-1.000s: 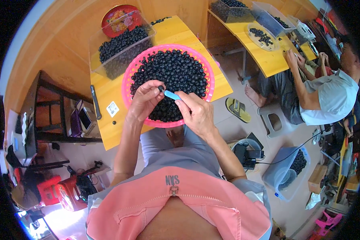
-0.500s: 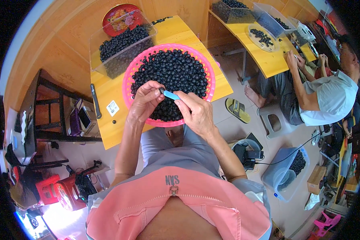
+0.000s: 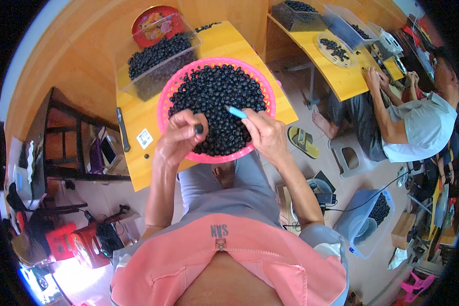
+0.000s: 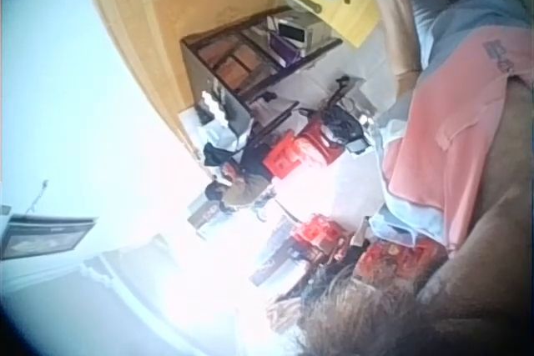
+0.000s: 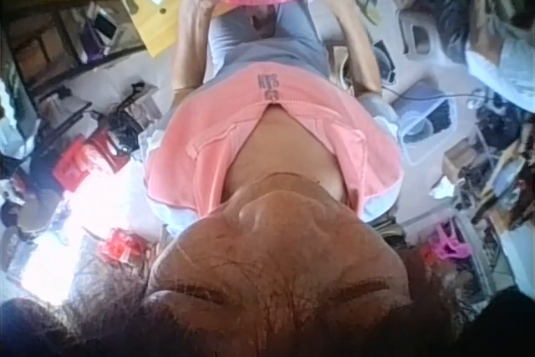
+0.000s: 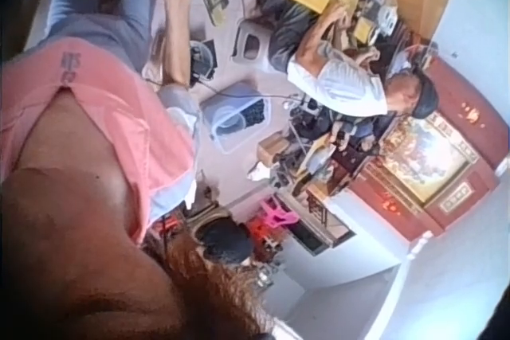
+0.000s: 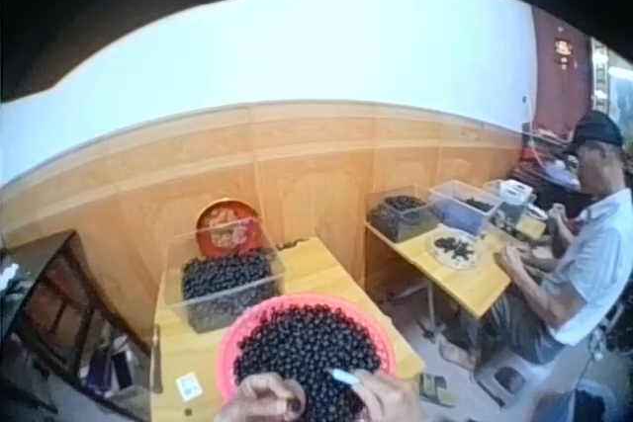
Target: The person sorts through blueberries in a large pink bowl and transfers them to a rectangular plastic container, using a sorting tool.
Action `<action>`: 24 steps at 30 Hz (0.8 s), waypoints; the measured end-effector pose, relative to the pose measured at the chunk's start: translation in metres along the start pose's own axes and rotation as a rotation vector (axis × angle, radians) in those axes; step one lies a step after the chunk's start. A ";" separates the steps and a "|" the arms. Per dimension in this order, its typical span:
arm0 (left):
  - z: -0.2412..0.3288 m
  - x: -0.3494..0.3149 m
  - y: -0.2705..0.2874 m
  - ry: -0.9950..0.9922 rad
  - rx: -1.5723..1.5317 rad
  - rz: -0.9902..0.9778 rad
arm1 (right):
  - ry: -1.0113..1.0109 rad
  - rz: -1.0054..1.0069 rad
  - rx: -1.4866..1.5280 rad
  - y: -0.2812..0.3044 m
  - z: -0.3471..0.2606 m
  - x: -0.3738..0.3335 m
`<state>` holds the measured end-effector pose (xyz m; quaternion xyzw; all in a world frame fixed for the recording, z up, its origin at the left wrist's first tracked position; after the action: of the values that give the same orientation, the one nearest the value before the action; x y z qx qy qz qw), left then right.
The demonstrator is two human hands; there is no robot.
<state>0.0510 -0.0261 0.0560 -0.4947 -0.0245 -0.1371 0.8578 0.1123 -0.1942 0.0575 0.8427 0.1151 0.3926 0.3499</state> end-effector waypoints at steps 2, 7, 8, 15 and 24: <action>0.009 0.001 0.015 -0.062 0.044 0.149 | -0.018 0.012 0.031 0.008 -0.002 0.004; 0.004 -0.002 0.024 -0.066 0.009 0.172 | -0.053 0.030 0.062 0.007 -0.004 0.005; 0.004 -0.001 0.025 -0.069 -0.002 0.176 | -0.063 0.044 0.043 0.005 -0.004 0.003; 0.005 0.001 0.026 -0.099 -0.011 0.157 | -0.119 0.067 0.018 -0.005 -0.006 -0.004; 0.014 -0.002 0.020 -0.222 0.239 0.233 | 0.015 0.015 0.195 0.012 -0.055 0.004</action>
<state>0.0558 -0.0048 0.0460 -0.4009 -0.0777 0.0224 0.9126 0.0730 -0.1742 0.0924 0.8707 0.1491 0.3883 0.2625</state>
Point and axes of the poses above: each hand's wrist, its own x-axis towards the middle knuckle, its own y-axis out of the back of the hand, z = x × y, the point moved 6 cm from there along x, towards the middle knuckle, and after that the axes turned 7 degrees about -x, right-handed, at the moved point
